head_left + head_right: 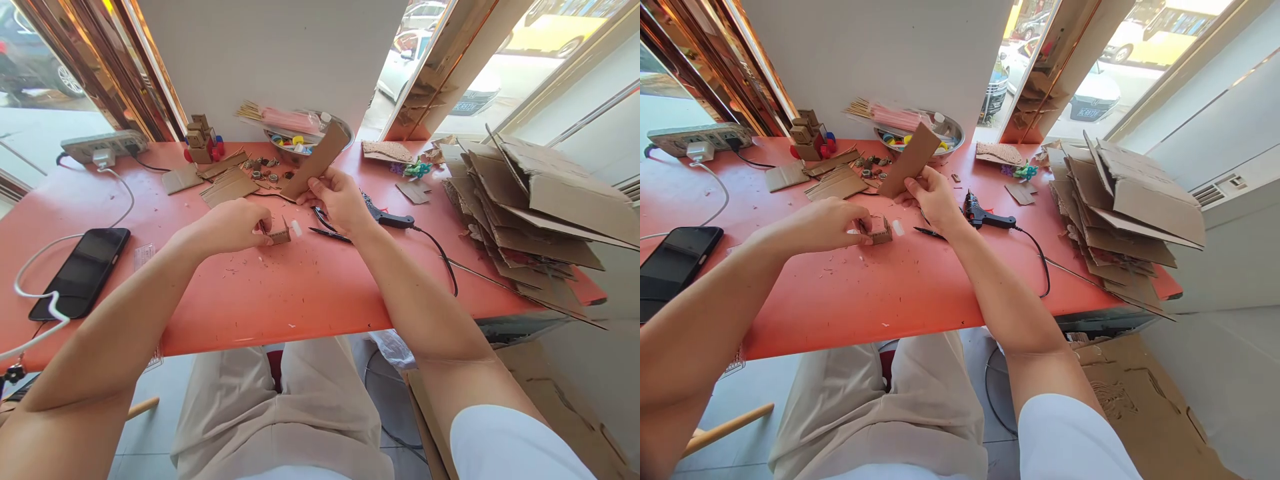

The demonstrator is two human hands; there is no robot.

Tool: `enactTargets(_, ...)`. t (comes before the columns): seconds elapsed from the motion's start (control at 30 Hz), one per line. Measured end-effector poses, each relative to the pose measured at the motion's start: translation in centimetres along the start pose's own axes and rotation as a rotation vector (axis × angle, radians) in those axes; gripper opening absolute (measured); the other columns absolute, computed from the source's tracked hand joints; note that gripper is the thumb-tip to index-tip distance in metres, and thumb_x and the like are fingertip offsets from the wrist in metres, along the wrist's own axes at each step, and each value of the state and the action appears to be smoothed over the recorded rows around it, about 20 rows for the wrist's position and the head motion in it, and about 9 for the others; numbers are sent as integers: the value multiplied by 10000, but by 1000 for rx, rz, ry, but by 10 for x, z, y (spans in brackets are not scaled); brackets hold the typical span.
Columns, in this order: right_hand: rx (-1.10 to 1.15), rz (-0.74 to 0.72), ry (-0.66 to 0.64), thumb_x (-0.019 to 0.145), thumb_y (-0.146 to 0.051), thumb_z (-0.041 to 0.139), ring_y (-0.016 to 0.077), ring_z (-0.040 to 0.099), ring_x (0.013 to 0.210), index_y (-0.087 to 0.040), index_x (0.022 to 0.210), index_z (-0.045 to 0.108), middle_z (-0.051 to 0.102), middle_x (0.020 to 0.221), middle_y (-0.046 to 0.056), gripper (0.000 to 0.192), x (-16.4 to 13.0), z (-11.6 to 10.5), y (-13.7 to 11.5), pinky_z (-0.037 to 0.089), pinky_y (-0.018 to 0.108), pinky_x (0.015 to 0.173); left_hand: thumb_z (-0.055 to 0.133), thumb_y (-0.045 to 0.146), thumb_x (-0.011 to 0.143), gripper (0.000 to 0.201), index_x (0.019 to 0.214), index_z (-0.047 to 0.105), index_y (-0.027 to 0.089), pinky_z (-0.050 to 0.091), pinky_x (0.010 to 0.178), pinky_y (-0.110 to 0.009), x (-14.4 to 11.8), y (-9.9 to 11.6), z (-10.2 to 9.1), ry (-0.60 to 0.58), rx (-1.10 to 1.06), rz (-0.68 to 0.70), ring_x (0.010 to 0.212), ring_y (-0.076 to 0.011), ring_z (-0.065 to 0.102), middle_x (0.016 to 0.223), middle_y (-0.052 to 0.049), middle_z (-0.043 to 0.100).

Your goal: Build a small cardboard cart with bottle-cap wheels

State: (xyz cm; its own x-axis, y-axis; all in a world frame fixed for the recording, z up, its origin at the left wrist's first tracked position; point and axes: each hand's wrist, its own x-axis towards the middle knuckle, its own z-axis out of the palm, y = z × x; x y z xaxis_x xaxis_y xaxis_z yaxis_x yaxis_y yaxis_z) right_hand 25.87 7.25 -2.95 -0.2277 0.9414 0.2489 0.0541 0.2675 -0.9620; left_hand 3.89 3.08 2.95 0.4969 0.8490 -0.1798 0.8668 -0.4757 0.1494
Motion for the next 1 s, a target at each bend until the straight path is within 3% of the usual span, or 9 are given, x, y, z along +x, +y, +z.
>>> enactTargets(0.17,64,54,-142,1015,-763,521,208,731,918,-250,967,630,718,934,63,527,-6,0,-16,649,374,861,626,388,805,185,872,755,273,445,627,-321,3,0,5,73,6,5,746,-242,705,803,-27,782)
enactTargets(0.33,57,98,-208,1111,-596,393,250,745,1071,-201,1158,695,758,1042,115,499,-15,5,-28,645,422,921,611,392,801,180,845,750,288,448,628,-328,2,0,9,106,12,53,705,-246,696,763,-11,783)
enactTargets(0.5,53,72,-301,1088,-509,465,246,736,1118,-192,1291,687,771,1151,120,437,-15,7,-25,627,410,972,623,356,803,185,907,757,283,468,685,-334,4,-2,10,81,14,17,809,-276,740,863,-20,824)
enactTargets(0.57,-44,-4,-251,1053,-579,526,262,727,1125,-203,1278,689,761,1203,122,468,-13,8,-21,626,413,953,634,356,804,182,925,749,283,488,722,-338,6,-4,12,102,-14,22,865,-284,753,900,-21,830)
enactTargets(0.67,-306,-131,-35,977,-674,637,300,714,1135,-214,1262,676,759,1234,132,543,-11,7,-15,607,447,973,672,376,794,232,996,740,283,521,794,-341,10,-9,16,145,-80,56,963,-289,763,995,-25,838)
enactTargets(0.77,-534,-192,150,956,-641,700,326,710,1128,-221,1295,641,769,1226,146,543,-10,5,-8,576,492,1038,713,371,774,367,1130,713,284,538,848,-346,15,-14,20,141,-161,53,995,-285,762,1027,-21,837)
enactTargets(0.87,-619,-216,186,1006,-542,659,350,712,1155,-231,1366,600,766,1255,155,480,-8,5,-2,566,515,1054,765,383,726,499,1201,673,261,539,855,-350,18,-18,21,92,-232,22,979,-285,755,1010,-24,836)
enactTargets(1.0,-670,-219,102,1055,-439,573,352,709,1223,-258,1449,554,753,1320,139,434,-6,7,2,564,496,1060,780,402,709,411,1077,675,252,536,844,-352,18,-20,19,74,-242,2,961,-284,746,1011,-39,827)
